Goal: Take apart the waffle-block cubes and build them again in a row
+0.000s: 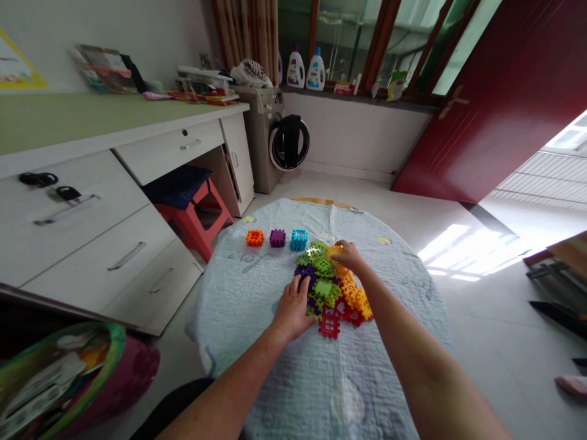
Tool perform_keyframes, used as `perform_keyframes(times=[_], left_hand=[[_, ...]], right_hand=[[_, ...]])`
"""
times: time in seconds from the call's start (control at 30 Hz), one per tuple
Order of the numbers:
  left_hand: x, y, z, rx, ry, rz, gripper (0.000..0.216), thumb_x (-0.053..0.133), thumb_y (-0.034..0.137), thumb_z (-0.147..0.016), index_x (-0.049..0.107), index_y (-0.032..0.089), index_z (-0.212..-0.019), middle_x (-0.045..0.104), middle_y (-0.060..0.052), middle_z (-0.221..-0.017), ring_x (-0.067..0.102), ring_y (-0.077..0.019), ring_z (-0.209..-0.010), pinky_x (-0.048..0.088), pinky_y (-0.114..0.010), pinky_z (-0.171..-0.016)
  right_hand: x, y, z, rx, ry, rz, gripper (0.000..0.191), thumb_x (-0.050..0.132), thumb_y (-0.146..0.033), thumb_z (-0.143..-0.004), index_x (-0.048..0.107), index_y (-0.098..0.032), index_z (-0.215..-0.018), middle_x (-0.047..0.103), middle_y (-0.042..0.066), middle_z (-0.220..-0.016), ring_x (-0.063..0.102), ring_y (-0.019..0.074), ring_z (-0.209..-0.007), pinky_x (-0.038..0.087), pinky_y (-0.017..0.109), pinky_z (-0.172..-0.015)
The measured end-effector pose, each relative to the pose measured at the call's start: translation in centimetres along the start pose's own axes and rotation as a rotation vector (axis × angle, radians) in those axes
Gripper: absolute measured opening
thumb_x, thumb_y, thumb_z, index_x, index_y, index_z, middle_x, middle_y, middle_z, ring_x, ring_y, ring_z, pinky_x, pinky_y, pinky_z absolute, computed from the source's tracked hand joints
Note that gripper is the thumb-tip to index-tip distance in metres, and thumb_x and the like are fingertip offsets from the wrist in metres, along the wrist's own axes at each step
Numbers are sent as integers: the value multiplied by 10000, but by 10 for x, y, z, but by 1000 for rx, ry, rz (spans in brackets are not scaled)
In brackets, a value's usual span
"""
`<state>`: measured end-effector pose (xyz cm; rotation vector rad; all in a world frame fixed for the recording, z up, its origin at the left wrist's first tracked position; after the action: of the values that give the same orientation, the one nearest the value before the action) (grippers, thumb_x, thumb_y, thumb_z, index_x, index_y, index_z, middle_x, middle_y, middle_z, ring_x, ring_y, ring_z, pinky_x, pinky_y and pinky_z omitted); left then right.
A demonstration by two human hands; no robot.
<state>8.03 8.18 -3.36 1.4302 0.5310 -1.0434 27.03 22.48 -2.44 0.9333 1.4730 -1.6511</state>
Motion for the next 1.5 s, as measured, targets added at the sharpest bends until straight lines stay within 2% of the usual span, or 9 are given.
perform_keyframes(times=[0.23,0.33,0.5,0.6,0.77,0.9,1.07,1.23,1.5], left_hand=[[-2,3,1,2,23,1,926,694,322,-657,265,127,-1454,263,-187,-1524,275,-316,-1396,235,-417,-1146],[-3,3,1,-5,30,4,921,695,315,-652,271,135,-1450,263,-184,-1524,269,-315,-1401,235,-430,-1146],[-1,-1,1,-32,16,25,903,695,319,-644,292,182,-1441,271,-167,-1529,285,-332,-1394,270,-480,-1123],[-7,-5,-1,-14,22,73,864,702,325,-638,347,182,-1412,295,-165,-1513,323,-332,-1370,298,-465,-1113],[-66,-33,-17,-31,316,117,355,582,234,-750,568,178,-1100,562,-108,-1169,526,-231,-1146,391,-362,-1043],[-119,-62,-43,-51,557,-79,463,589,202,-730,511,161,-1185,479,-145,-1304,396,-279,-1294,296,-417,-1116],[-118,-69,-109,98,307,-336,738,628,121,-657,387,161,-1353,316,-135,-1493,225,-292,-1416,215,-409,-1158],[-102,-75,-156,59,35,-438,637,589,97,-680,458,178,-1299,495,-142,-1355,451,-279,-1267,375,-393,-1036],[-71,-58,-128,36,-83,-377,537,729,304,-562,583,220,-1072,653,-79,-1066,619,-263,-965,470,-306,-795]], right_hand=[[2,-81,37,-425,-322,-224,161,598,-276,-748,680,-181,-849,636,12,-801,580,143,-731,447,257,-698],[-1,-103,18,-402,-145,-188,163,563,-270,-757,667,-166,-830,633,16,-742,582,156,-724,447,280,-716],[24,-122,-30,-328,38,-252,956,778,-284,-541,364,-140,-1391,534,170,-1284,515,273,-1164,398,393,-966],[55,-133,-41,-381,-58,-220,1009,766,-215,-536,295,-155,-1427,506,156,-1318,496,266,-1201,383,380,-993],[65,-133,-32,-404,-95,-33,672,691,-189,-631,483,-169,-1269,611,106,-1114,583,235,-1008,428,331,-885],[48,-134,-4,-461,-147,-86,673,725,-234,-631,482,-167,-1255,635,83,-1056,589,219,-926,434,315,-826],[19,-134,56,-629,-208,-158,622,728,-235,-648,509,-221,-1230,636,50,-1083,588,211,-949,422,314,-849],[-6,-101,93,-556,-140,-63,576,726,-259,-660,531,-227,-1200,637,68,-1090,580,246,-993,404,356,-894],[-23,-28,111,-285,103,-106,532,661,-378,-729,501,-185,-1198,628,101,-1058,589,246,-912,434,360,-808]])
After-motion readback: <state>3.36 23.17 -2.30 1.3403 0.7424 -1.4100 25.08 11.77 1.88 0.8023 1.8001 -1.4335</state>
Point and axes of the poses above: each hand's wrist, its own z-axis away from the middle knuckle, its own x-axis out of the palm, y = z × x, the point moved 9 cm from there along -z, towards the middle knuckle
